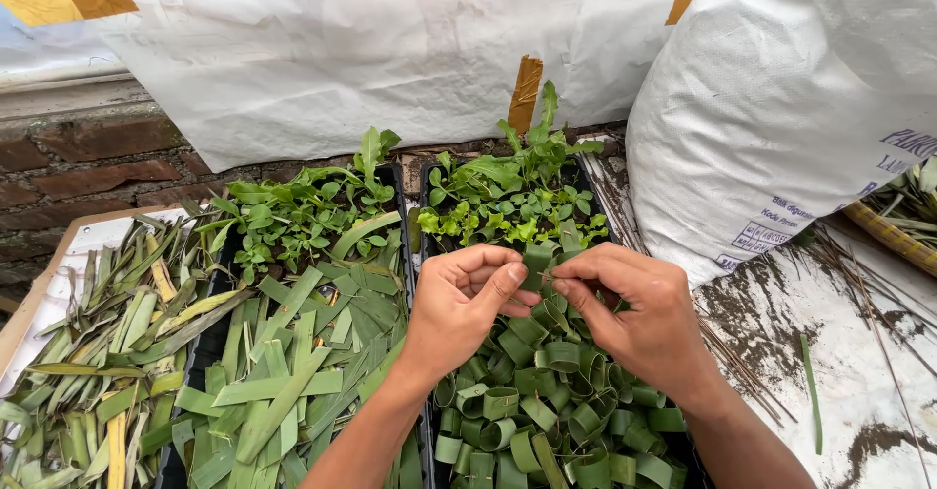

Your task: Folding long green leaves into small, square-shaped wrappers and securing them.

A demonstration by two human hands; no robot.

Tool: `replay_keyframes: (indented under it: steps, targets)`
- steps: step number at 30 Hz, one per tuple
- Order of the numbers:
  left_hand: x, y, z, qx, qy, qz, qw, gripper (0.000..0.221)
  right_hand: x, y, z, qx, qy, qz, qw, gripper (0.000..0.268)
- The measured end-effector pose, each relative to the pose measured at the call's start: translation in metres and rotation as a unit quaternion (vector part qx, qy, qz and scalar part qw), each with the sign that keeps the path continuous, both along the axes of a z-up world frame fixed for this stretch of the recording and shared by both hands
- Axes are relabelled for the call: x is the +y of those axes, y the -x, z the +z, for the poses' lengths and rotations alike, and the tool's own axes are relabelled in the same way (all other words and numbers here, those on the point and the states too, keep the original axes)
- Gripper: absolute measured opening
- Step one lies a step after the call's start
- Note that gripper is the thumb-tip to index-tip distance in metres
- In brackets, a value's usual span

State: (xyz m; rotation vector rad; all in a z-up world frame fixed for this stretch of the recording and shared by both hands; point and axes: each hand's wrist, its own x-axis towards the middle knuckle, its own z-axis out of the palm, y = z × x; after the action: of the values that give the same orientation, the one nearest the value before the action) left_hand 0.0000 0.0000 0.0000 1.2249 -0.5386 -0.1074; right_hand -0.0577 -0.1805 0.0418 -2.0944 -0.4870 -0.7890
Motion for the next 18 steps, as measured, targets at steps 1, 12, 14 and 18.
replay_keyframes:
  steps: [1, 12, 14, 18]
  targets:
    - [0.000, 0.001, 0.001, 0.000, 0.001, 0.001, 1.000, 0.022, 0.000, 0.000, 0.000, 0.000, 0.001, 0.001, 1.000, 0.009]
    - [0.003, 0.004, 0.000, 0.053, 0.022, -0.094, 0.994, 0.019, -0.007, -0.004, -0.004, 0.030, -0.003, 0.072, 0.997, 0.014]
    - [0.002, 0.003, 0.001, 0.058, 0.021, -0.106, 0.992, 0.019, -0.007, -0.006, -0.004, 0.039, -0.011, 0.089, 0.995, 0.015]
    - [-0.002, 0.001, -0.006, 0.075, 0.043, -0.118, 0.989, 0.021, -0.008, -0.007, -0.004, 0.046, -0.009, 0.095, 0.994, 0.015]
